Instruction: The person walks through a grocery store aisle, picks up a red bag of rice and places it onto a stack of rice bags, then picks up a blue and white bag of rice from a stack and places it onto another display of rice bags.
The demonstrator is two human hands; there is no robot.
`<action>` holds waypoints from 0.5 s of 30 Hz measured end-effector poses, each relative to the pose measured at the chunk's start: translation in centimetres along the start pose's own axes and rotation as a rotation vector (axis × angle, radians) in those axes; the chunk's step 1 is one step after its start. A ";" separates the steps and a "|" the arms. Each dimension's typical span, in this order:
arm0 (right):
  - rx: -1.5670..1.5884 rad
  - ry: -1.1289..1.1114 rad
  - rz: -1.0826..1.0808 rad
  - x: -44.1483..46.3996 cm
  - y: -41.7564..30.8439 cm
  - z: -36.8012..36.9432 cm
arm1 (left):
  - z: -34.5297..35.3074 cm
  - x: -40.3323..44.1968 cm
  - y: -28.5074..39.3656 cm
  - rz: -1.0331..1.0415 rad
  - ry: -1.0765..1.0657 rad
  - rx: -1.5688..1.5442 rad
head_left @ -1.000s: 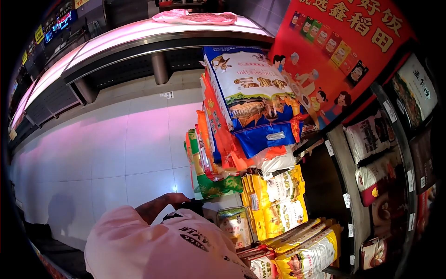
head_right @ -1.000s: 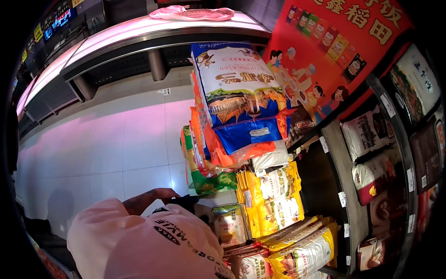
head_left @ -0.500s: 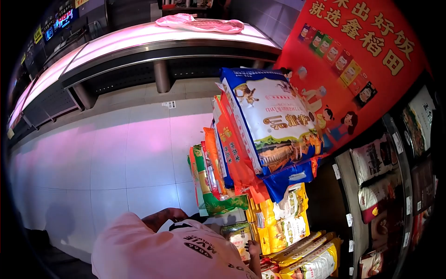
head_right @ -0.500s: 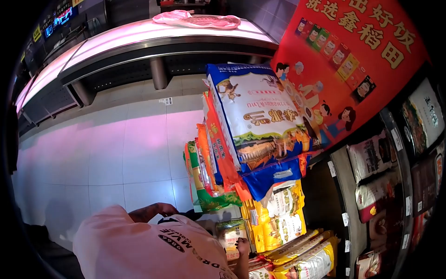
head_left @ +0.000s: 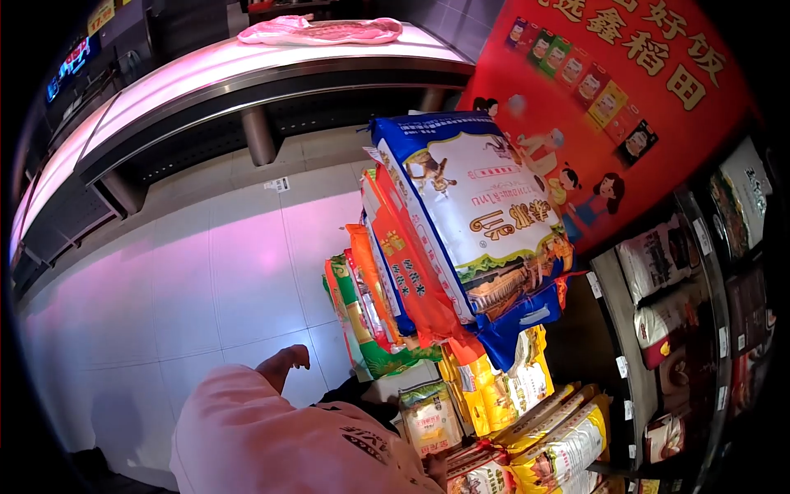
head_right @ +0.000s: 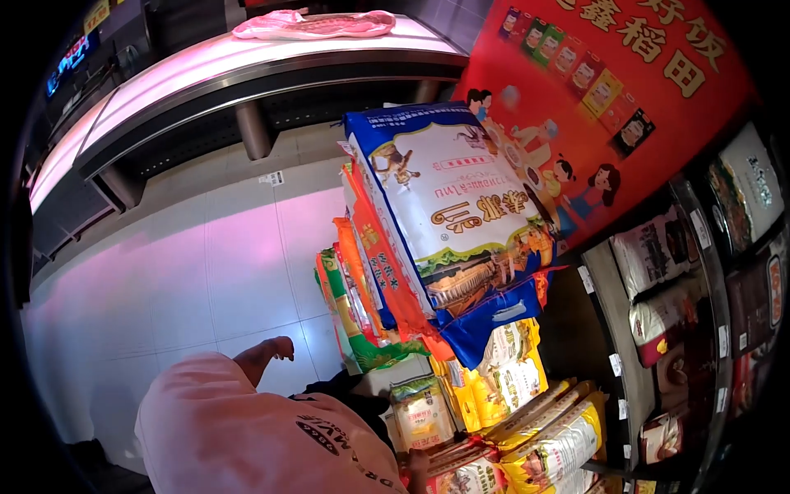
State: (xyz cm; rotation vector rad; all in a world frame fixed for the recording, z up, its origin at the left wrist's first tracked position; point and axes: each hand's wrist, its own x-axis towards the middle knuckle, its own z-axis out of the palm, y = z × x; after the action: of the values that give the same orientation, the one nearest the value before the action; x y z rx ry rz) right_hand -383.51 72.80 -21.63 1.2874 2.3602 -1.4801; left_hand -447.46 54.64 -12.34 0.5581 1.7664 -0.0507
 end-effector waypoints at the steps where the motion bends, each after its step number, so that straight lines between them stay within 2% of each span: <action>1: 0.086 0.083 -0.079 -1.4 -1.1 0.4 | -0.6 0.3 0.6 0.021 0.009 0.005; 2: 0.417 0.062 0.240 -2.8 -6.8 -1.1 | -1.0 0.8 1.1 0.041 0.019 0.008; 3: 0.751 0.151 0.564 -4.5 -17.8 -4.0 | -1.2 1.3 1.7 0.098 0.070 0.088; 4: 0.558 0.192 0.564 -4.5 -12.7 -2.2 | -1.4 1.0 2.9 0.161 0.129 0.120; 5: 0.657 0.232 0.583 -5.2 -12.8 -2.1 | -1.5 1.0 4.2 0.219 0.169 0.142; 7: 0.803 0.306 0.635 -6.2 -17.4 -3.3 | -0.9 0.9 6.7 0.325 0.255 0.099; 10: 0.903 0.342 0.558 -7.4 -16.0 -2.2 | 0.8 -1.6 11.6 0.463 0.325 0.036; 11: 0.753 0.347 0.562 -7.7 -15.9 -2.1 | 1.5 -2.5 12.6 0.508 0.338 0.037; 14: 0.822 0.398 0.524 -9.1 -13.3 -0.2 | 4.5 -1.7 13.8 0.637 0.395 0.176; 15: 0.718 0.367 0.519 -10.1 -12.7 -0.1 | 5.6 -2.0 14.2 0.674 0.401 0.224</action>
State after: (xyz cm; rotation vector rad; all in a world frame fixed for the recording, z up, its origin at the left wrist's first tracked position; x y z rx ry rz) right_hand -385.63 64.39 -7.94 2.2661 1.4294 -2.0898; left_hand -436.48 64.67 -8.36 1.3775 1.8745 0.3583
